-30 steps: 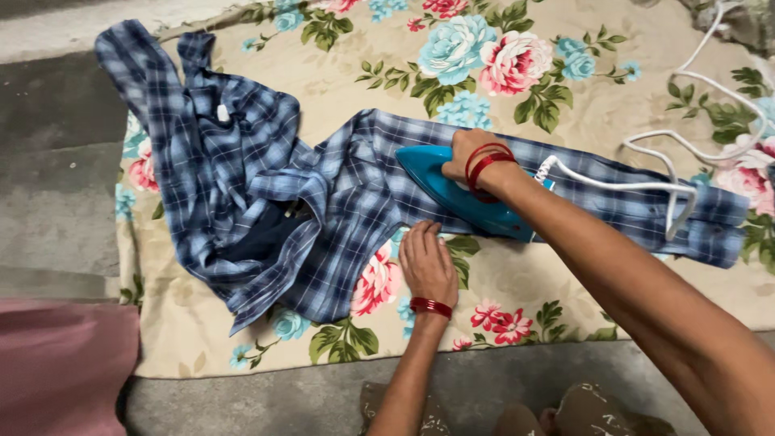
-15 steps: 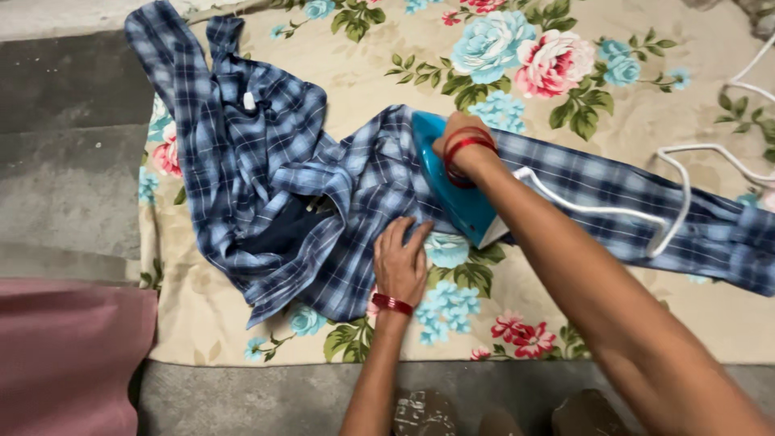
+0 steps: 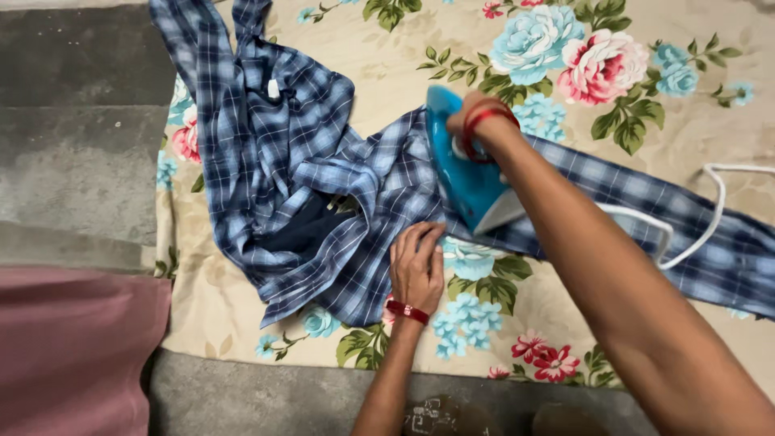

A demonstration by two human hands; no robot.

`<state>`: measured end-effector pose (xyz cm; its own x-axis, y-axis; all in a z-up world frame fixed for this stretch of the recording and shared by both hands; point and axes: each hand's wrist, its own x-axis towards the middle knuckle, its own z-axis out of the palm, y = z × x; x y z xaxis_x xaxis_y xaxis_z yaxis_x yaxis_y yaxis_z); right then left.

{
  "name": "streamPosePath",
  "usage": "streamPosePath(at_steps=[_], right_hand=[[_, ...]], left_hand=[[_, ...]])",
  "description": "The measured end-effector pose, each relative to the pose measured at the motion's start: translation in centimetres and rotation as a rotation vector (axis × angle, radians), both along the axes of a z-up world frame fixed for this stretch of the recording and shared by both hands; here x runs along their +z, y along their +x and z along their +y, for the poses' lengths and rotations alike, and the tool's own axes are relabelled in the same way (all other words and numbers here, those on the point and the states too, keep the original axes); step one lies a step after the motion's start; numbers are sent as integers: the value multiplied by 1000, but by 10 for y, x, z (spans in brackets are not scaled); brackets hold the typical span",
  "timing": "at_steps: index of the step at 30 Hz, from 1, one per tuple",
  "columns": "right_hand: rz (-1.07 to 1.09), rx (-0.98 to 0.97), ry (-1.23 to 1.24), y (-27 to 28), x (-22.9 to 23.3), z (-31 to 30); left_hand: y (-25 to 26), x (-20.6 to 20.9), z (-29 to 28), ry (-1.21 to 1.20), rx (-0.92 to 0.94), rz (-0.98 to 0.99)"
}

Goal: The person irons a blue and white checkered shirt laid out on a floral-patterned cloth. They smooth the fabric with their hands and use a blue iron to press the sleeves and body of the shirt.

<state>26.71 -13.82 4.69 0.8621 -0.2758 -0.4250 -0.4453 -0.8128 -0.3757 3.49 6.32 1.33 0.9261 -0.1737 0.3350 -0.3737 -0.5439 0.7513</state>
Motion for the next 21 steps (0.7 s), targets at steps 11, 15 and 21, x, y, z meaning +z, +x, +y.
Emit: streamPosePath(at_steps=[11, 15, 21], right_hand=[[-41, -78, -28, 16, -35, 2], [-16, -93, -77, -21, -43, 2], [-101, -148, -85, -54, -32, 10]], left_hand=[[-2, 0, 1, -33, 34, -22], [3, -4, 2, -27, 42, -35], [-1, -10, -2, -35, 46, -54]])
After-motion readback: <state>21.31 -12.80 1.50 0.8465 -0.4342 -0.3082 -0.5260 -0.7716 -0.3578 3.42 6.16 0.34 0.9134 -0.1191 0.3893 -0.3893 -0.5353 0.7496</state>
